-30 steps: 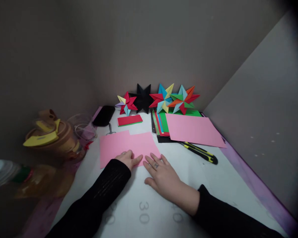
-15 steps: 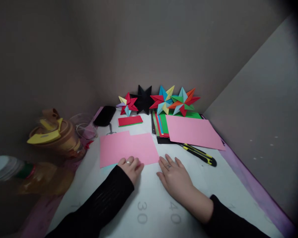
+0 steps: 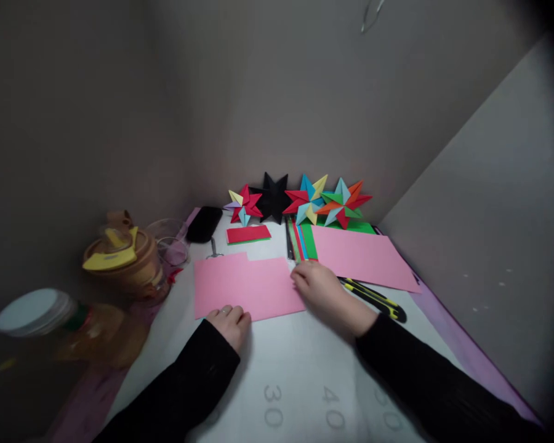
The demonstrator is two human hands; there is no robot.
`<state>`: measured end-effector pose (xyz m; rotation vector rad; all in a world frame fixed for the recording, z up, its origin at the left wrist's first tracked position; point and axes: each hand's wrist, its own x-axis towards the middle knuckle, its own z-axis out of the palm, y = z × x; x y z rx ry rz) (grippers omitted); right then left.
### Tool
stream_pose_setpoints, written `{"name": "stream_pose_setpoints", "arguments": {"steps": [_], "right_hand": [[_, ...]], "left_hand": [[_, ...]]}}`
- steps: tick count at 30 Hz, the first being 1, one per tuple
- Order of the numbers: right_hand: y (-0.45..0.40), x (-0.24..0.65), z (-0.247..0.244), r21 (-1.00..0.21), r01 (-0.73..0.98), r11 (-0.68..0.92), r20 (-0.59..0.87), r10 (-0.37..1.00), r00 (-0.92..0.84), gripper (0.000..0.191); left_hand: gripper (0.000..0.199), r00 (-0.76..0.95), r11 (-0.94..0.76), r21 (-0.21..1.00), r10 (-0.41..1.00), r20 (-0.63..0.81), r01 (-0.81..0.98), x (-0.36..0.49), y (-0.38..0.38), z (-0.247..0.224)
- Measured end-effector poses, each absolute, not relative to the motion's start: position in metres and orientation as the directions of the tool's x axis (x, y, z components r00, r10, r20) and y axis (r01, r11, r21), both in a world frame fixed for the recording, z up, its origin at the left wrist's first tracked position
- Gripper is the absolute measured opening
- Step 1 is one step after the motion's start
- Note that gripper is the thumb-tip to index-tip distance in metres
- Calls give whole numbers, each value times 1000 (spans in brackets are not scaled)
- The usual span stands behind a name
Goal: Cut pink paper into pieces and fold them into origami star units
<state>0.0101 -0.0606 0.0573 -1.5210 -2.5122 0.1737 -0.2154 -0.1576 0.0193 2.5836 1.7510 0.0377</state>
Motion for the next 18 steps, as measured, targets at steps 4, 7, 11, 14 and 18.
{"name": "stream_pose_setpoints", "arguments": {"steps": [4, 7, 11, 14, 18], "right_hand": [[16, -29, 59, -230, 813, 536, 137, 844, -518, 23], [62, -61, 48, -225, 801, 555, 97, 830, -549, 29], [99, -81, 32, -207, 813, 544, 4, 832, -555, 38], [113, -80, 26, -197, 806, 559, -51, 815, -577, 49], [115, -73, 27, -189, 776, 601, -65, 781, -621, 59]], "left_hand": [[36, 423, -433, 125, 901, 100, 893, -220, -157, 15], [35, 490, -503, 161, 864, 119, 849, -224, -156, 6], [34, 515, -521, 190, 853, 83, 832, -227, -152, -6], [29, 519, -519, 187, 853, 52, 834, -226, -149, -12], [27, 497, -495, 169, 867, 32, 852, -223, -148, -15]]}}
